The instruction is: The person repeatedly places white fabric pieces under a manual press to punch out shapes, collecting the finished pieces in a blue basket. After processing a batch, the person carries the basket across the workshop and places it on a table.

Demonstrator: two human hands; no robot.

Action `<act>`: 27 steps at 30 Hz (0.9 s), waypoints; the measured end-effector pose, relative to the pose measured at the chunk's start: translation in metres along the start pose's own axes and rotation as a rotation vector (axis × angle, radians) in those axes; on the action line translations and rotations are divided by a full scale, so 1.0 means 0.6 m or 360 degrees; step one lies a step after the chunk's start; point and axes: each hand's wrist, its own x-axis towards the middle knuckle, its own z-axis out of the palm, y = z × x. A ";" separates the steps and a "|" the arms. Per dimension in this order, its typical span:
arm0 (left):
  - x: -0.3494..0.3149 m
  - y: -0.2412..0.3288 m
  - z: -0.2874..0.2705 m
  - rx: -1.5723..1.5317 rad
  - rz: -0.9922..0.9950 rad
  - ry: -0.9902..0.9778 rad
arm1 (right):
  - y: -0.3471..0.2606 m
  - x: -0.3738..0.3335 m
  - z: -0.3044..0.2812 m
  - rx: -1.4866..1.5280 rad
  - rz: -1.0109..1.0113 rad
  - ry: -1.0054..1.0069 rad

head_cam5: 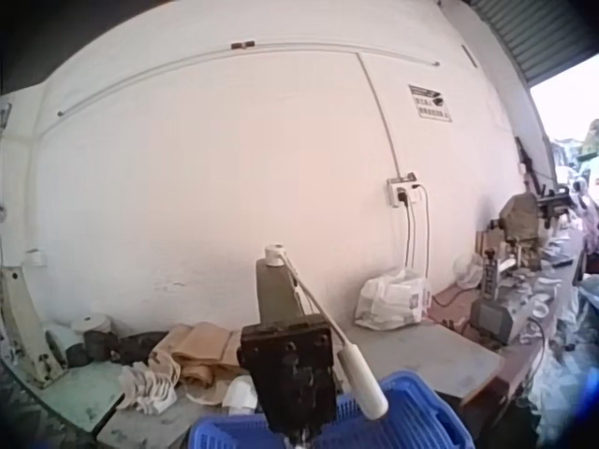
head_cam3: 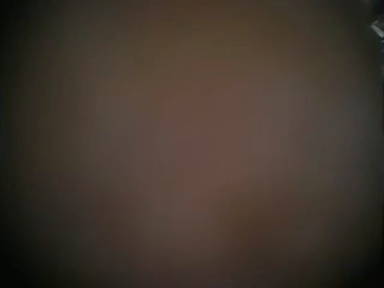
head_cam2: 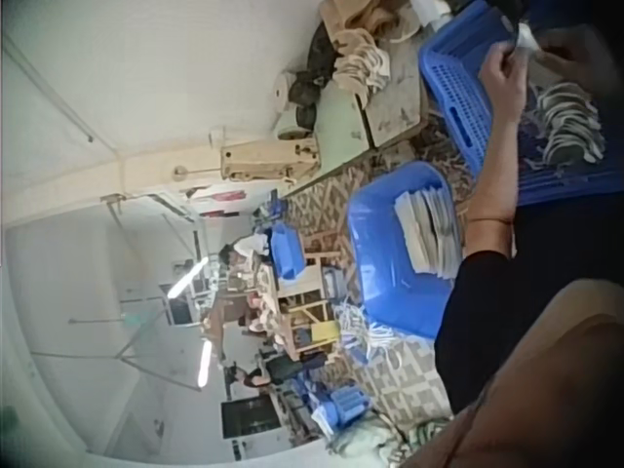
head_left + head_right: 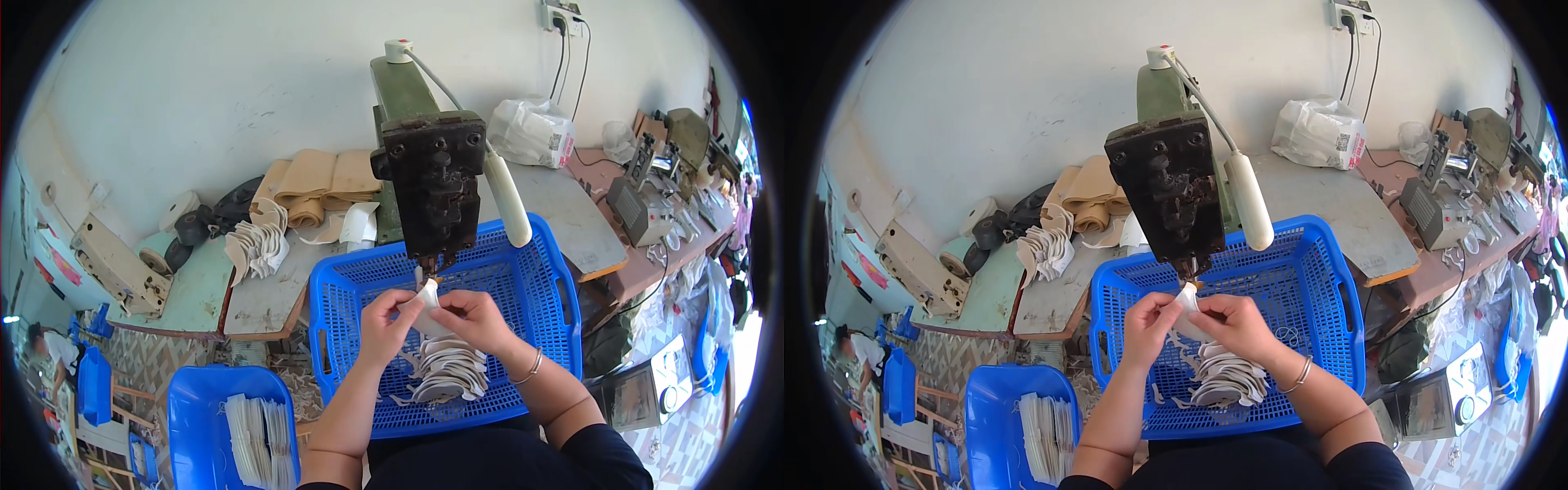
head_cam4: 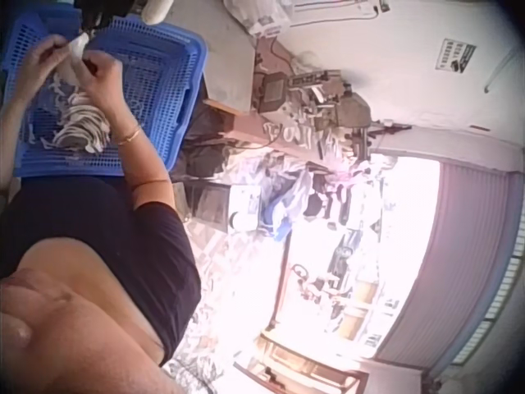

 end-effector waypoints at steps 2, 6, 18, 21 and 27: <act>0.009 0.010 0.009 0.0056 -0.0036 -0.0042 | -0.005 0.003 -0.019 -0.0140 -0.0088 0.0007; 0.010 0.009 0.030 -0.0168 -0.0052 0.0034 | -0.013 0.002 -0.050 -0.0303 -0.0131 -0.0090; 0.002 -0.004 0.044 -0.0272 -0.0024 0.0168 | -0.020 0.012 -0.063 -0.0571 -0.0311 -0.0036; -0.002 -0.002 0.046 -0.0335 -0.0076 0.0211 | -0.023 0.019 -0.068 -0.0654 -0.0422 -0.0065; -0.004 -0.014 0.045 -0.0374 -0.0165 0.0248 | -0.038 0.035 -0.083 -0.0732 -0.0452 -0.0147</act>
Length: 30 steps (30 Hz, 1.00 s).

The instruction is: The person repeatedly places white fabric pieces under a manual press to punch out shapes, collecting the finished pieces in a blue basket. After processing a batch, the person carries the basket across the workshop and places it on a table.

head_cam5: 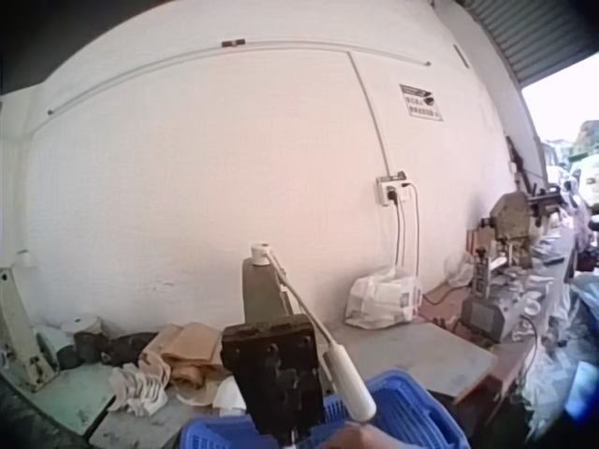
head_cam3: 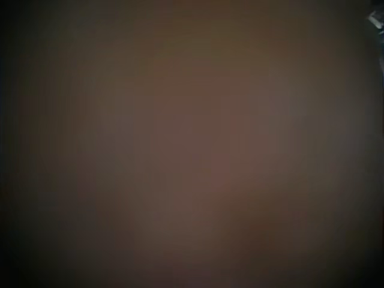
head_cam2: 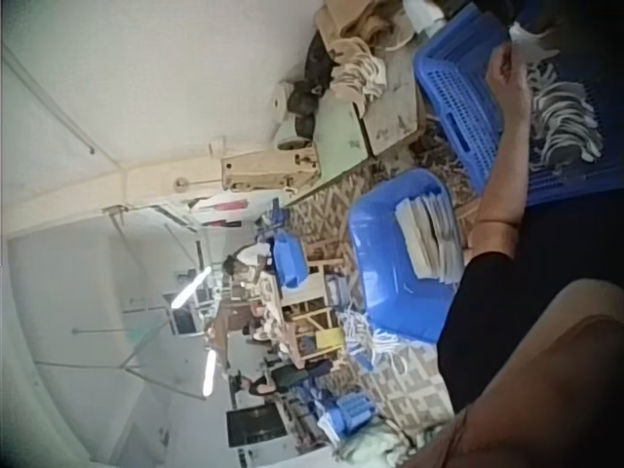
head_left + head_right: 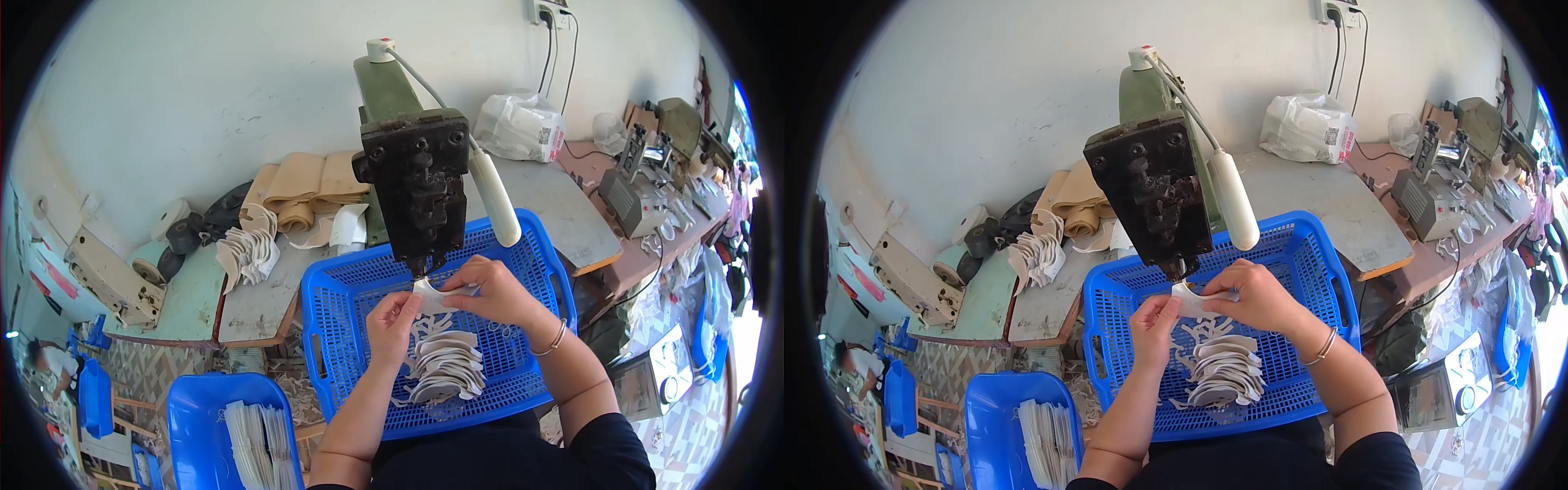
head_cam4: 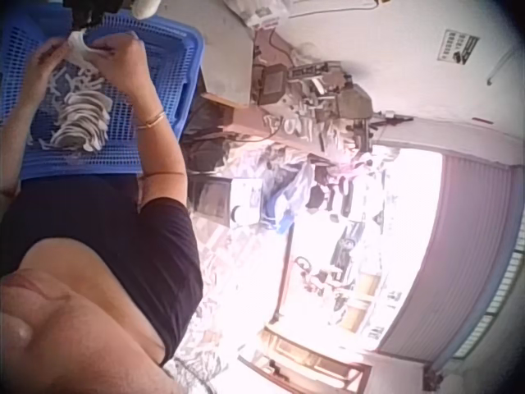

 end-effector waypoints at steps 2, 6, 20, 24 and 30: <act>0.000 -0.002 -0.001 -0.0015 -0.0012 -0.0016 | 0.000 0.010 -0.011 -0.0038 -0.0055 -0.0077; 0.000 -0.009 0.001 -0.0099 -0.0030 -0.0075 | -0.004 0.035 -0.037 -0.0151 -0.0104 -0.0242; -0.021 -0.029 -0.027 0.0032 0.0258 -0.0192 | 0.052 0.055 -0.064 0.0111 -0.0189 -0.0228; -0.031 -0.049 -0.076 -0.0056 0.0112 -0.0069 | 0.068 -0.003 -0.037 0.1042 0.0668 -0.0427; -0.019 0.019 -0.048 0.1212 0.0873 0.0346 | 0.045 -0.033 0.063 0.1143 0.0686 -0.0095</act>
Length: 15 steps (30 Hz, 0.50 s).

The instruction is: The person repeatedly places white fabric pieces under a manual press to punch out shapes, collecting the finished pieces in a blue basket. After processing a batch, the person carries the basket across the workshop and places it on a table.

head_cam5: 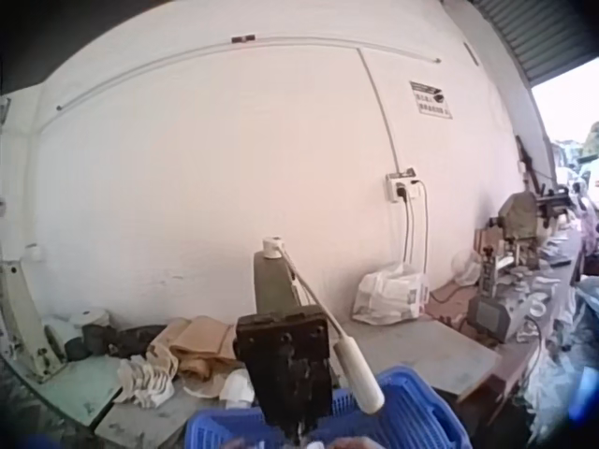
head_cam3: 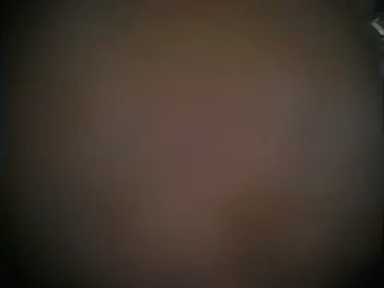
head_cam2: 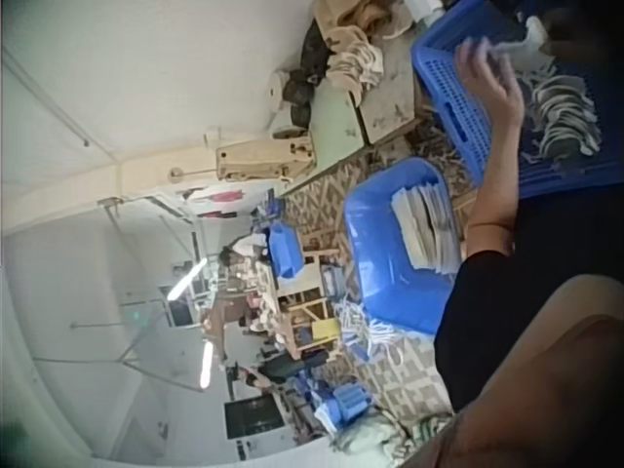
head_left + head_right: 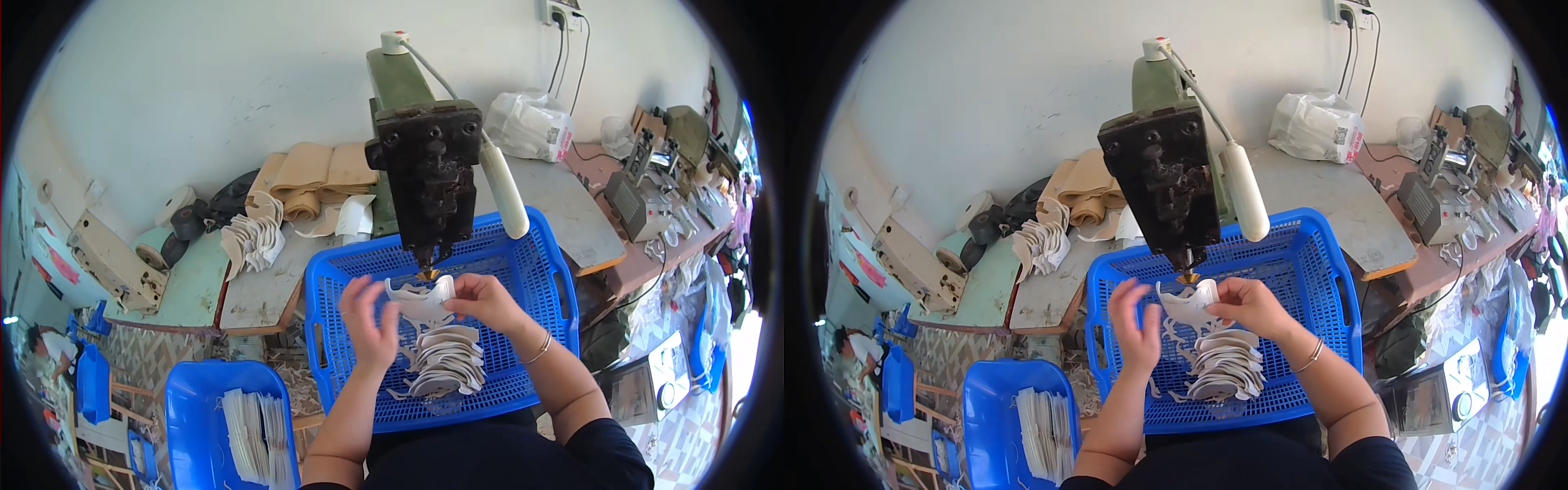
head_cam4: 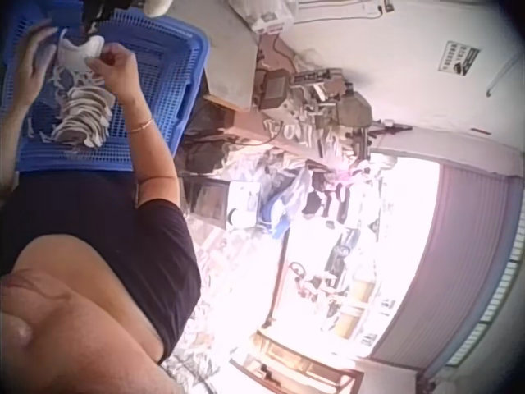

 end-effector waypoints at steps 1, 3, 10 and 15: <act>0.011 0.022 -0.001 0.0214 0.0206 -0.0187 | 0.006 0.000 0.008 0.0062 -0.0022 0.0018; 0.029 0.032 0.000 0.0411 0.0409 -0.0357 | 0.014 0.004 0.020 0.0191 -0.0067 0.0003; 0.083 0.021 0.009 0.0133 0.0317 -0.0514 | 0.003 -0.004 0.059 0.0941 0.0077 0.0109; 0.101 0.019 0.003 0.0038 0.0245 -0.0614 | 0.003 0.001 0.065 0.1031 0.0053 0.0089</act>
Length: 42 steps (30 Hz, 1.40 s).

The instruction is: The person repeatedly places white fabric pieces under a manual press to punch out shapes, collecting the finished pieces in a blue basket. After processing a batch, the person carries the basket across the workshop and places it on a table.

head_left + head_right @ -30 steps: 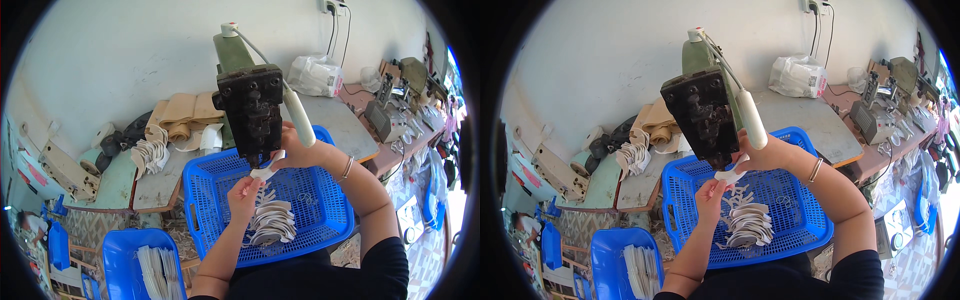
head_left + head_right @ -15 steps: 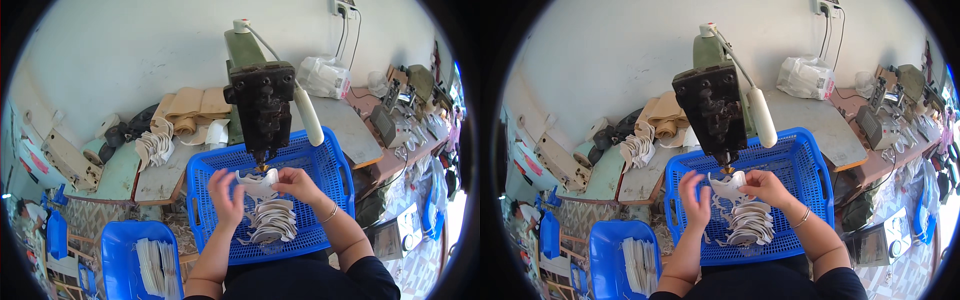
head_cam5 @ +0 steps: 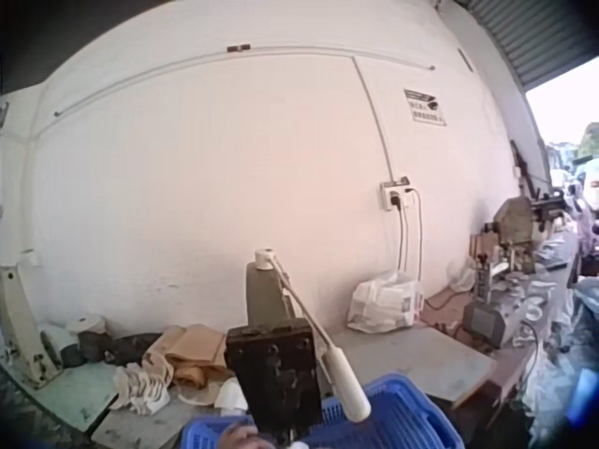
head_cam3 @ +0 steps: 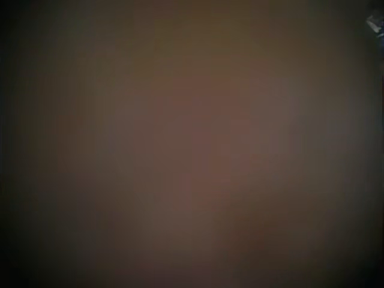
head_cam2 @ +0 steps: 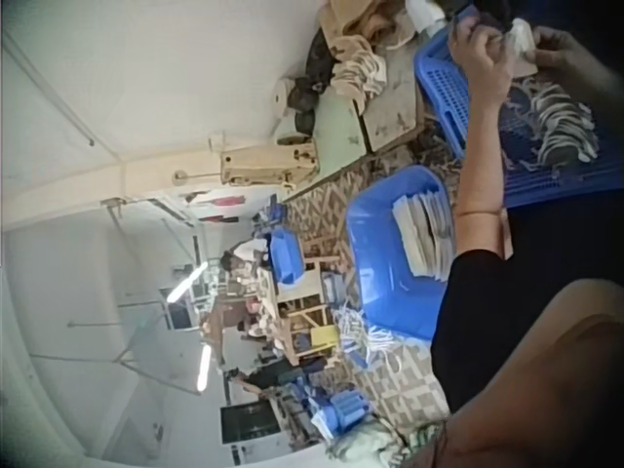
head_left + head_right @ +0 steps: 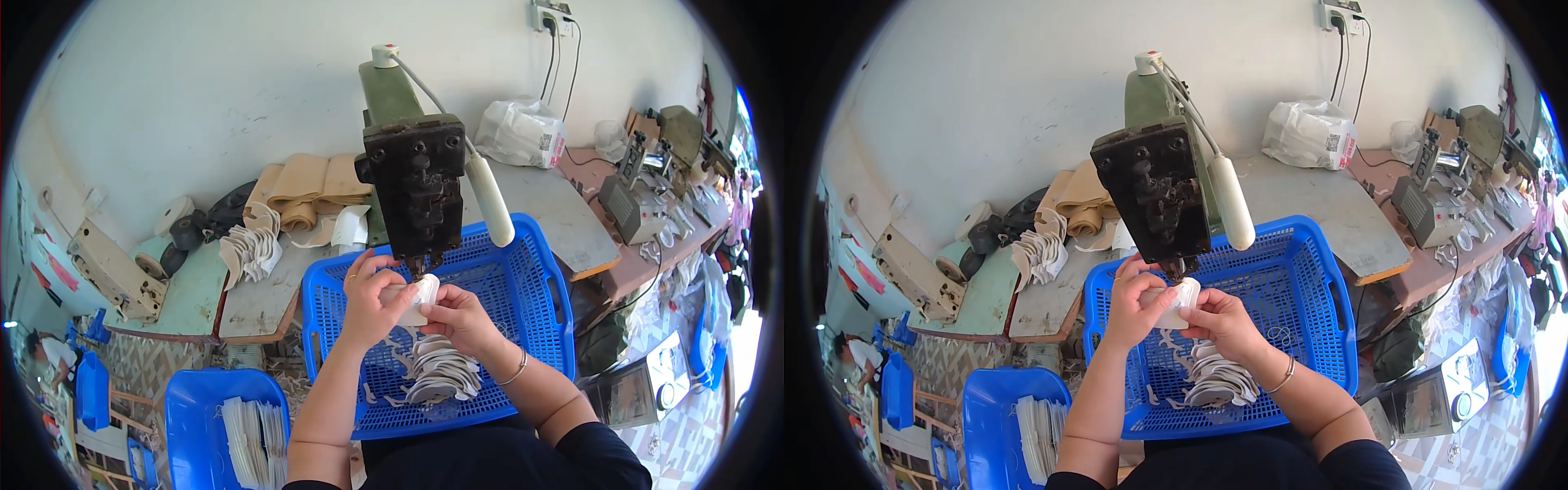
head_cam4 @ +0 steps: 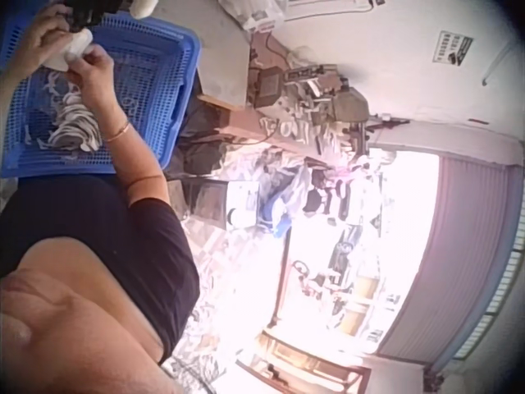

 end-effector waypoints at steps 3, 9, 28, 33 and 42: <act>0.007 -0.003 -0.006 -0.0089 0.0047 -0.0027 | 0.000 0.000 0.006 -0.0028 -0.0011 0.0009; -0.009 -0.009 0.006 -0.0264 0.0002 0.0105 | -0.001 0.000 0.003 -0.0284 -0.0119 0.0047; -0.056 0.020 0.069 -0.0897 -0.0502 0.0391 | 0.001 -0.015 -0.009 -0.0764 -0.0217 0.0064; -0.061 0.029 0.081 -0.0973 -0.0554 0.0470 | 0.007 -0.021 -0.033 -0.0733 -0.0183 0.0143; -0.057 0.030 0.095 -0.0999 -0.0647 0.0321 | -0.037 -0.018 -0.055 -0.0652 -0.0262 0.0221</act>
